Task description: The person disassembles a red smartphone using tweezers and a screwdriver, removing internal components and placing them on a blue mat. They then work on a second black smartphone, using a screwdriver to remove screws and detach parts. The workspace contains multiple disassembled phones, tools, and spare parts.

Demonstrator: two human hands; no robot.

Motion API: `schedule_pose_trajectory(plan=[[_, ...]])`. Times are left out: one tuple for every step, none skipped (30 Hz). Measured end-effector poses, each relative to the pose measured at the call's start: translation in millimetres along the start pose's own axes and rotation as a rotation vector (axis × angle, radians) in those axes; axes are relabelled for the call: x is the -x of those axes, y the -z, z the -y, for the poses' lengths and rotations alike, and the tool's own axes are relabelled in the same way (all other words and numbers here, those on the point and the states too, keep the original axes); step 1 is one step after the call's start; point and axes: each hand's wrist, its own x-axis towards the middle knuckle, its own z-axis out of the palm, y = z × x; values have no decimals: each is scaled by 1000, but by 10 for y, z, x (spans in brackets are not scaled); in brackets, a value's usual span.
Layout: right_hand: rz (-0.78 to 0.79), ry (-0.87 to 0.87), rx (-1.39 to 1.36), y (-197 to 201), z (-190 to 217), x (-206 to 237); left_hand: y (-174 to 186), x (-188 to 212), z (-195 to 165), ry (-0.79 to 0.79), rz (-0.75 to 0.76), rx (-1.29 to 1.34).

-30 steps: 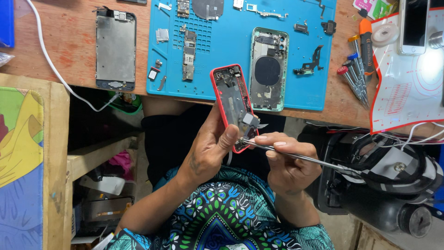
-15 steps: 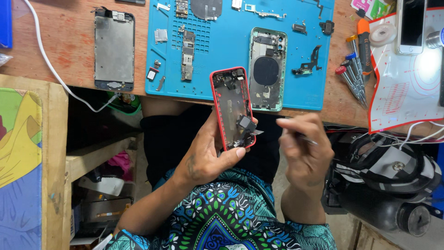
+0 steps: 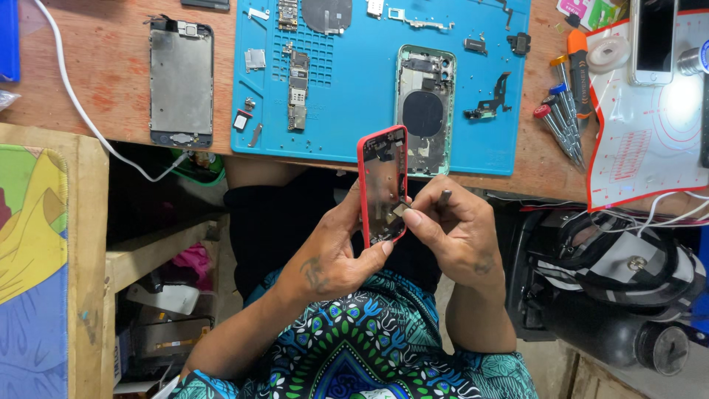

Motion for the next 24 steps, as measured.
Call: schedule_pose_trajectory(plan=[[13, 21, -28, 2, -20, 0, 9, 7, 3, -5, 5, 12], [25, 42, -56, 18, -44, -6, 15, 6, 9, -11, 12, 24], [36, 64, -83, 37, -65, -7, 20, 4, 14, -18, 20, 36], [28, 113, -102, 54, -87, -6, 23, -1, 18, -38, 16, 20], [20, 161, -121, 67, -111, -5, 25, -5, 22, -57, 14, 4], [12, 210, -141, 91, -131, 6, 22, -9, 26, -75, 10, -13], [-18, 232, -153, 127, -138, 31, 19, -10, 28, -63, 19, 20], [-48, 255, -165, 176, -134, 65, 19, -10, 26, -51, 27, 52], [-75, 279, -178, 231, -128, 97, 24, -8, 20, -40, 33, 84], [-169, 314, -113, 303, -116, 131, 37, 5, 15, -30, 28, 89], [-263, 346, -48, 384, -100, 167, 56, 27, 9, -20, 24, 94], [-354, 343, 13, 468, -85, 197, 72, 43, 3, -10, 20, 100], [-444, 342, 75, 551, -73, 213, 91, 46, -1, -23, 9, 97], [-496, 334, 109, 637, -77, 202, 102, 44, -1, -35, -1, 94], [-549, 324, 143, 717, -87, 176, 104, 48, -1, -46, -10, 92], [-603, 315, 177, 774, -101, 165, 98, 44, 0, -53, -15, 128], [-635, 296, 212, 808, -115, 167, 91, 39, -3, -61, -21, 163], [-664, 275, 244, 835, -131, 164, 84, 39, -7, -69, -29, 198], [-693, 252, 276, 846, -147, 160, 86, 53, -20, -78, -51, 188], [-680, 269, 261, 833, -164, 161, 98, 71, -40, -88, -73, 178], [-668, 286, 246, 799, -178, 168, 115, 87, -63, -96, -94, 169], [-657, 302, 230, 760, -189, 168, 140, 107, -88, -113, -124, 171], [-633, 294, 232, 713, -190, 163, 174, 139, -122, -129, -153, 173], [-609, 286, 233, 651, -186, 159, 208, 176, -160, -145, -182, 176]])
